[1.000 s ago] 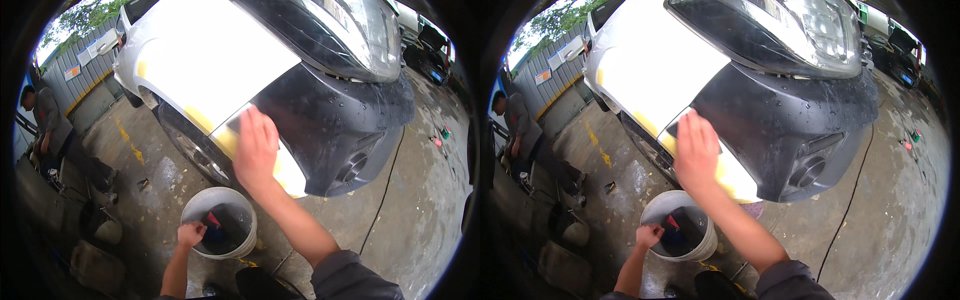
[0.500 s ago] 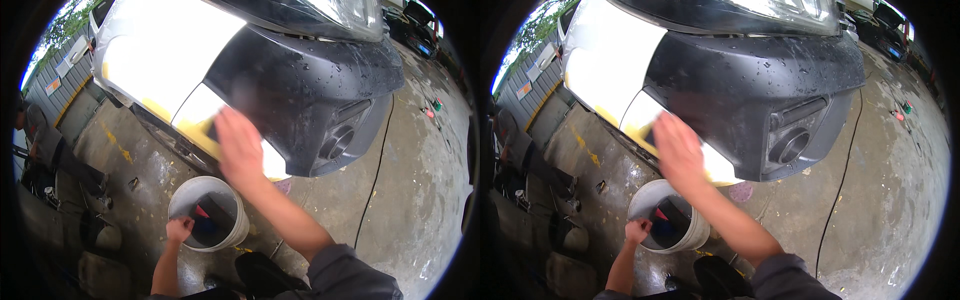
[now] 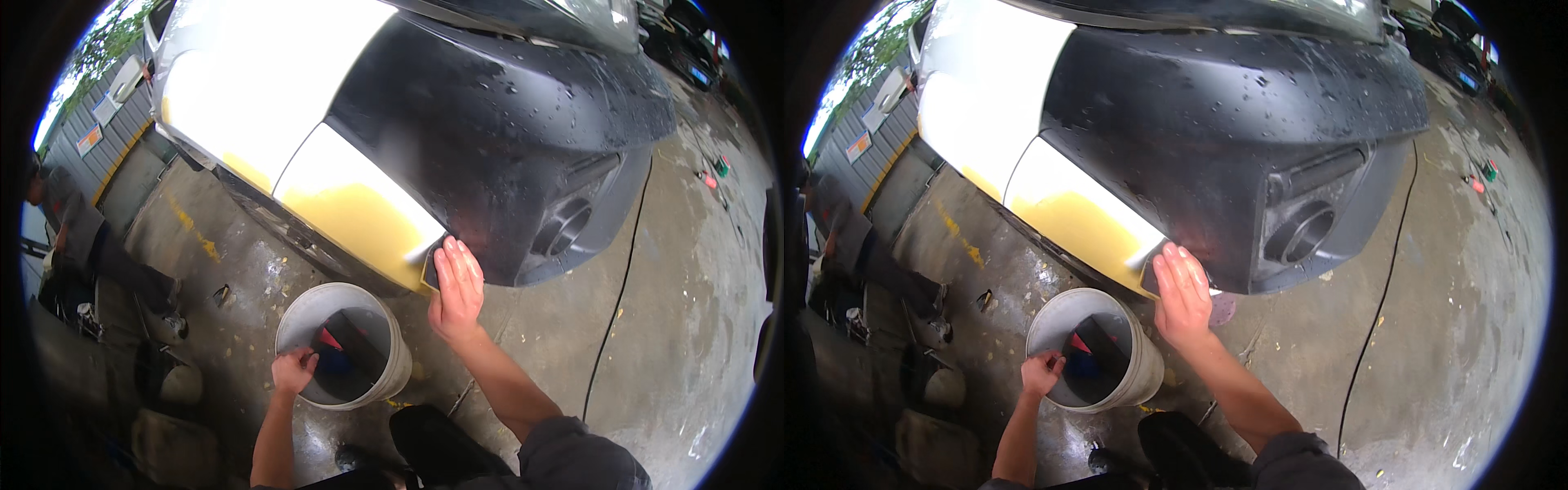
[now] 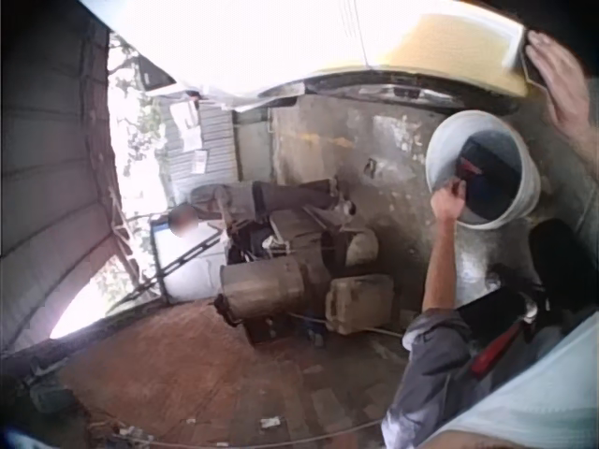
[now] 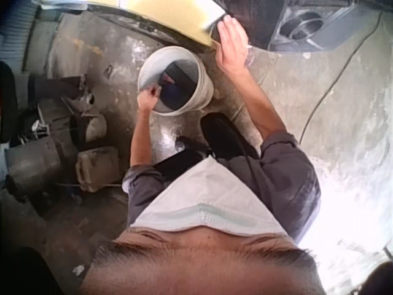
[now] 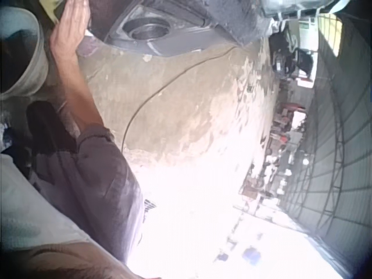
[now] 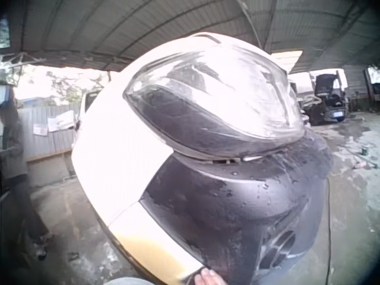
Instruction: The person sands the front bumper and hood of a white car using a sanding block and water from a bucket. They repeatedly dip the block into the bucket and wipe the surface with a cloth while working on the fender and hood areas.
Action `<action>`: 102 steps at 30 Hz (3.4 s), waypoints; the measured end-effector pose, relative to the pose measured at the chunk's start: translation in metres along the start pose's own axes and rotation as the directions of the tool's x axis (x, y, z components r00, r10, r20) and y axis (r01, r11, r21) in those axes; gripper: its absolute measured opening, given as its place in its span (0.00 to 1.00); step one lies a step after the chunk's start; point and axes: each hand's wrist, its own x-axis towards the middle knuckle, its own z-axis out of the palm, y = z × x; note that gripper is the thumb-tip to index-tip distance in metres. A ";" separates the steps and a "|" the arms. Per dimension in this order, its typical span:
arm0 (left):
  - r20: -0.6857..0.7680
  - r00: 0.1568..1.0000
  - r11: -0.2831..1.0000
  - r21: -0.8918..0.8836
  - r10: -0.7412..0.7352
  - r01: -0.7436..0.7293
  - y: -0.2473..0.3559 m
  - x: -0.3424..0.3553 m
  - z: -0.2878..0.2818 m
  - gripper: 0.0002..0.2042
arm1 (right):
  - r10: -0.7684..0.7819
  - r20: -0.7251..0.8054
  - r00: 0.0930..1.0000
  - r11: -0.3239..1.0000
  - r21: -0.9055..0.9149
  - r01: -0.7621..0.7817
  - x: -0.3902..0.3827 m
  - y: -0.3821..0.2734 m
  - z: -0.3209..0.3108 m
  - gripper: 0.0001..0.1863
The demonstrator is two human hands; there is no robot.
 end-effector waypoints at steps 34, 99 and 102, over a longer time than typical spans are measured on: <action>-0.032 0.998 0.999 0.020 0.051 -0.050 -0.010 -0.001 -0.003 0.15 | -0.274 0.088 0.958 0.945 -0.158 0.285 0.155 -0.073 0.056 0.24; 0.178 0.982 0.995 0.080 -0.068 0.055 -0.008 0.003 -0.021 0.23 | -0.694 0.701 0.161 0.399 0.189 0.897 0.249 -0.079 0.028 0.23; 0.099 0.995 0.994 0.105 0.010 -0.020 -0.017 -0.004 -0.010 0.23 | -0.717 0.695 0.049 0.319 0.265 0.910 0.248 -0.094 0.051 0.22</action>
